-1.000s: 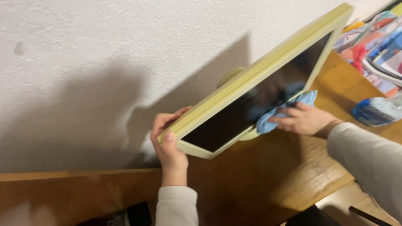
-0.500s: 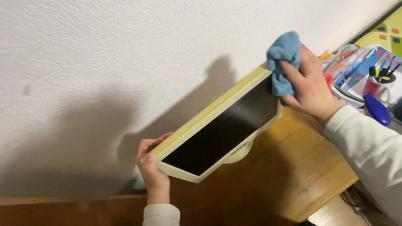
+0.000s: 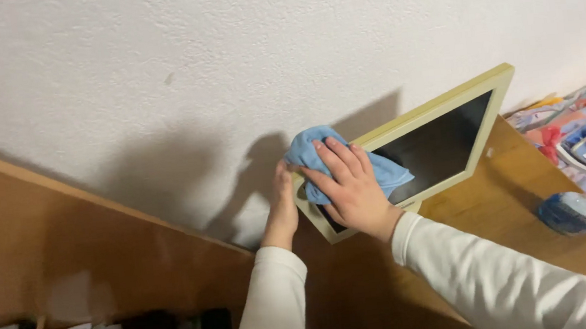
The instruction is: The person wipes a wooden desk surface with a blue cloth, then sprays the cloth with a cleaning solution and wipes the screen and bezel of a beige CRT monitor. The person continues to wipe the monitor screen and frame with the cloth.
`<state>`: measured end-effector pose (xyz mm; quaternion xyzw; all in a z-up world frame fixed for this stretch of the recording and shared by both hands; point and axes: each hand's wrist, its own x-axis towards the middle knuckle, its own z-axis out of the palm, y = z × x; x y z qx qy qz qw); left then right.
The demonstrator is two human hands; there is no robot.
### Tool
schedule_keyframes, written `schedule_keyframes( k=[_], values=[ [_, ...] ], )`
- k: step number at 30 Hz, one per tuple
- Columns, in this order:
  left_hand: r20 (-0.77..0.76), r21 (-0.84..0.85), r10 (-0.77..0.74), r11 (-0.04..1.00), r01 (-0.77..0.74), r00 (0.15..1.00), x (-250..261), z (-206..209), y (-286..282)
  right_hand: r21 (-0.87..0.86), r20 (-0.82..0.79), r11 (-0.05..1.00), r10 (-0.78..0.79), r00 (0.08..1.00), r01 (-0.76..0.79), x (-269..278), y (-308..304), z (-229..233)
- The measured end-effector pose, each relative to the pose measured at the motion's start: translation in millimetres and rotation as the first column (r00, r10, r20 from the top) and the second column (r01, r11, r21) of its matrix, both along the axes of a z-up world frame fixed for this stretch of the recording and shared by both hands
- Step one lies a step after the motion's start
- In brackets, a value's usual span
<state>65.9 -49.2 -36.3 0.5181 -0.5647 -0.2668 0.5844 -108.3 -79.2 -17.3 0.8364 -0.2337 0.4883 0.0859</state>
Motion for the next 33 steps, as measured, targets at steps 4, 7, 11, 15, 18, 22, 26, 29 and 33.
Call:
schedule_keyframes(
  k=[4, 7, 11, 15, 18, 22, 26, 29, 33],
  values=[
    [-0.246, 0.039, -0.131, 0.989, 0.145, 0.96, -5, 45, 22, -0.148, -0.08, 0.987, 0.057, 0.995, -0.068, 7, 3, -9],
    [-0.331, -0.014, -0.174, 0.984, 0.179, 0.928, -6, 59, 17, -0.266, -0.147, 0.951, 0.123, 0.981, -0.159, 11, -8, -37],
    [-0.188, -0.02, -0.158, 0.987, 0.157, 0.969, -5, 58, 15, -0.362, -0.262, 0.901, 0.15, 0.953, -0.241, 9, -26, -70],
    [-0.06, 0.057, -0.113, 0.992, 0.117, 0.992, -3, 63, 24, -0.375, -0.313, 0.87, 0.206, 0.927, -0.32, 5, -35, -84],
    [-0.064, 0.136, -0.038, 0.99, 0.047, 0.997, -9, 65, 26, -0.363, -0.392, 0.845, 0.243, 0.887, -0.392, 1, -40, -116],
    [-0.087, 0.096, -0.029, 0.995, 0.038, 0.996, -12, 61, 28, -0.265, -0.469, 0.831, 0.332, 0.819, -0.489, -3, -34, -149],
    [-0.039, 0.037, -0.004, 0.999, 0.005, 0.999, -16, 60, 31, -0.236, -0.634, 0.826, 0.269, 0.725, -0.512, -11, -29, -172],
    [-0.039, 0.064, 0.009, 0.998, -0.007, 0.999, -24, 74, 44, 0.011, -0.728, 0.789, 0.427, 0.536, -0.614, -12, -21, -212],
    [-0.056, 0.055, 0.007, 0.998, -0.004, 0.998, -26, 73, 47, 0.395, -0.601, 0.651, 0.717, 0.353, -0.648, 0, -30, -315]
  ],
)
